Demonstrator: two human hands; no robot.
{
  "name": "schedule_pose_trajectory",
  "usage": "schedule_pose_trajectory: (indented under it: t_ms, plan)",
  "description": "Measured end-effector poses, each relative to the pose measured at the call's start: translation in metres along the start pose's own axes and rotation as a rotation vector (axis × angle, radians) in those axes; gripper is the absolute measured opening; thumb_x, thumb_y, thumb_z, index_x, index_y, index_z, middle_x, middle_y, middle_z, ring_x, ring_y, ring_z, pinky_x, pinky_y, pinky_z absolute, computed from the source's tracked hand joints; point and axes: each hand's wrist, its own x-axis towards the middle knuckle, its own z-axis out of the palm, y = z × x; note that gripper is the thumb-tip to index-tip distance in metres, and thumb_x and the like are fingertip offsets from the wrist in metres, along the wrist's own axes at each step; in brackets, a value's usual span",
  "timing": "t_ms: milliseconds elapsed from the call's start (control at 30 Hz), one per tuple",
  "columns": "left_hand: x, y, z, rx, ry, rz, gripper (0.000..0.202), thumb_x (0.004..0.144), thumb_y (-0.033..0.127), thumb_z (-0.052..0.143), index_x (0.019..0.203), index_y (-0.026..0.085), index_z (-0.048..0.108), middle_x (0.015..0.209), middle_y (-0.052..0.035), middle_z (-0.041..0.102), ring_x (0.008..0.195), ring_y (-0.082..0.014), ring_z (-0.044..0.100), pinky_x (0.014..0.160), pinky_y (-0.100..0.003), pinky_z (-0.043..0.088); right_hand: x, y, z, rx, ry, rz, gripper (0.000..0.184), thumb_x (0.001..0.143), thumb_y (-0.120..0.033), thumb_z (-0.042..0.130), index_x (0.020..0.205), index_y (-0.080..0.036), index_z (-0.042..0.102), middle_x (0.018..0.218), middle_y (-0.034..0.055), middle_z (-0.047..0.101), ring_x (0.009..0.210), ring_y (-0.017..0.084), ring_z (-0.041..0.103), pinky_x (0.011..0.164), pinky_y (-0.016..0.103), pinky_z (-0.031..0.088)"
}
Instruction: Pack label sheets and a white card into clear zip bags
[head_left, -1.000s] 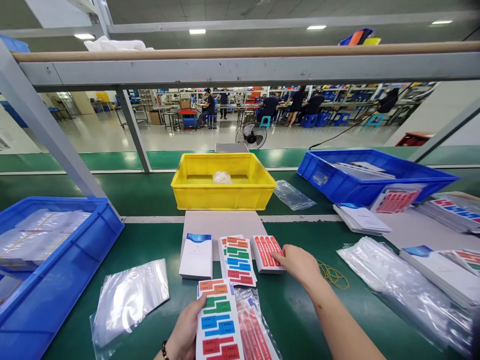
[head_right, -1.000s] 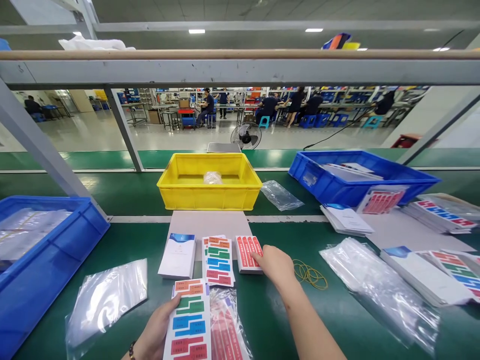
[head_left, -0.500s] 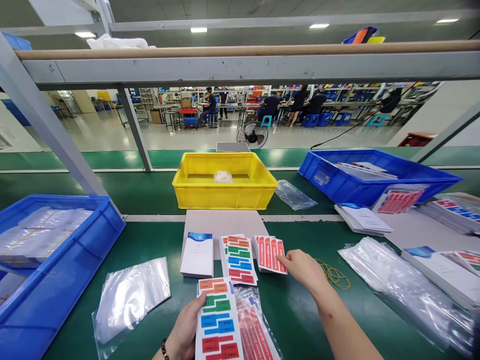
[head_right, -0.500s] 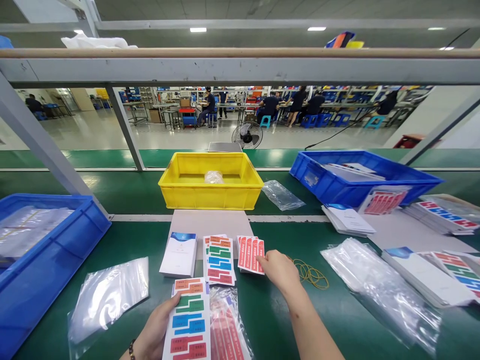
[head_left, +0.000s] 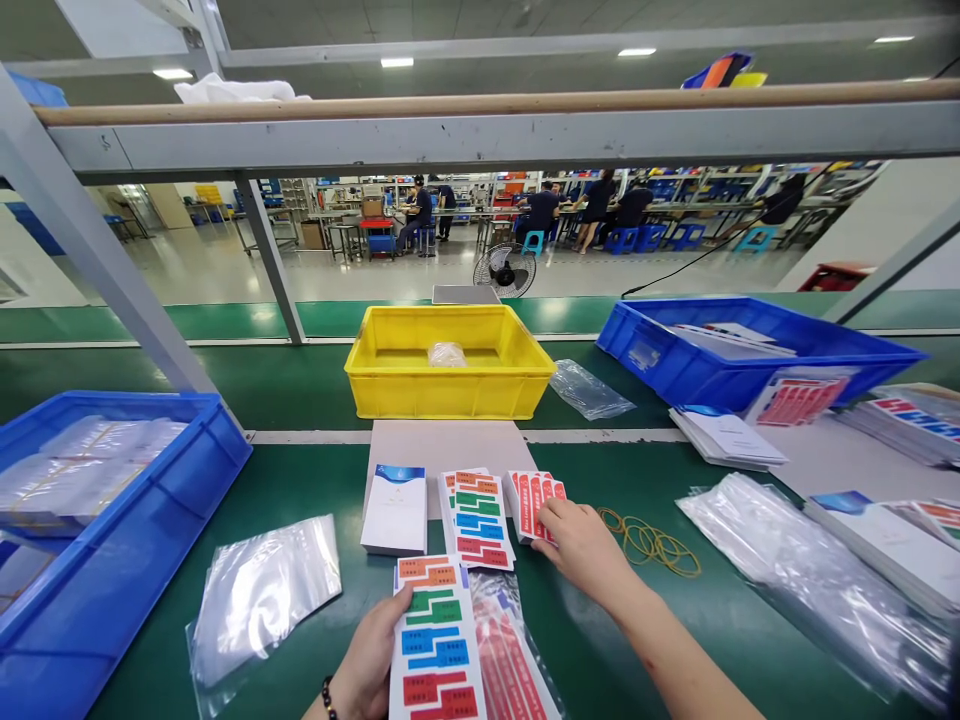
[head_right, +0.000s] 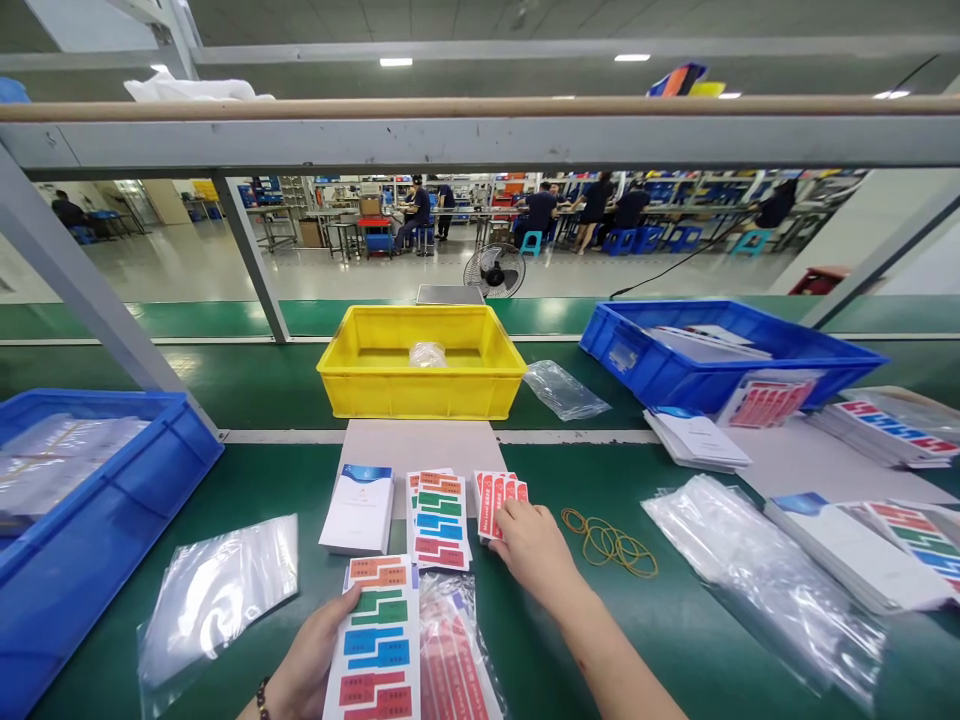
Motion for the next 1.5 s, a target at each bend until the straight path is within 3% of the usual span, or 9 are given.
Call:
schedule_pose_trajectory:
  t_ms: [467,633,833,1033,1267,1433,1500]
  plan:
    - [0.002,-0.001,0.001,-0.012,-0.009,0.000,0.030,0.087,0.030,0.046,0.089,0.003,0.060,0.069,-0.0152,0.074,0.068,-0.0269,0.071,0.065,-0.035,0.055,0.002,0.005,-0.002,0.014,0.003,-0.063,0.004,0.076,-0.018,0.062,0.073,-0.017,0.060,0.077,0.0048,0.063,0.072,0.020,0.058,0.063,0.029,0.034]
    - [0.003,-0.001,0.000,-0.014,-0.008,0.026,0.030,0.087,0.029,0.048,0.088,0.002,0.060,0.070,-0.0169,0.074,0.067,-0.0277,0.071,0.064,-0.036,0.055,0.000,0.007,-0.002,0.057,0.002,-0.075,0.019,0.083,-0.015,0.047,0.070,-0.017,0.061,0.073,0.0050,0.061,0.069,0.018,0.056,0.062,0.028,0.035]
    - [-0.002,0.000,0.005,-0.007,0.011,0.005,0.027,0.086,0.027,0.048,0.086,0.003,0.060,0.070,-0.0156,0.074,0.067,-0.0268,0.071,0.065,-0.035,0.055,-0.005,0.011,0.006,0.111,0.038,-0.041,0.032,0.074,-0.002,0.038,0.075,-0.016,0.067,0.084,0.0082,0.067,0.074,0.018,0.061,0.066,0.027,0.043]
    - [0.002,-0.002,-0.001,-0.032,-0.010,0.018,0.029,0.086,0.029,0.048,0.088,0.003,0.061,0.072,-0.0165,0.073,0.070,-0.0280,0.071,0.066,-0.036,0.055,-0.010,0.012,0.018,0.144,0.188,0.082,0.036,0.085,-0.014,0.033,0.092,-0.017,0.068,0.091,0.0080,0.071,0.083,0.020,0.065,0.075,0.030,0.050]
    - [0.003,-0.004,-0.004,-0.057,0.003,0.042,0.028,0.084,0.027,0.051,0.090,0.002,0.060,0.071,-0.0169,0.073,0.067,-0.0278,0.070,0.066,-0.037,0.055,-0.013,0.014,0.005,0.206,0.449,0.190,0.036,0.090,-0.027,0.033,0.092,-0.017,0.068,0.095,0.0085,0.071,0.088,0.021,0.064,0.082,0.034,0.048]
    - [-0.004,-0.001,0.002,-0.046,0.027,0.022,0.028,0.085,0.026,0.050,0.094,0.001,0.059,0.070,-0.0165,0.073,0.065,-0.0271,0.070,0.064,-0.036,0.055,-0.010,0.011,0.005,0.280,0.382,0.270,0.039,0.088,-0.031,0.030,0.088,-0.014,0.066,0.092,0.0121,0.070,0.085,0.023,0.064,0.079,0.033,0.045]
    - [-0.005,0.000,0.003,-0.037,0.031,0.006,0.029,0.084,0.027,0.052,0.096,0.002,0.059,0.071,-0.0161,0.074,0.067,-0.0274,0.071,0.065,-0.036,0.056,-0.008,0.008,0.010,0.294,0.324,0.295,0.037,0.086,-0.032,0.031,0.080,-0.016,0.064,0.079,0.0114,0.070,0.073,0.023,0.064,0.069,0.031,0.046]
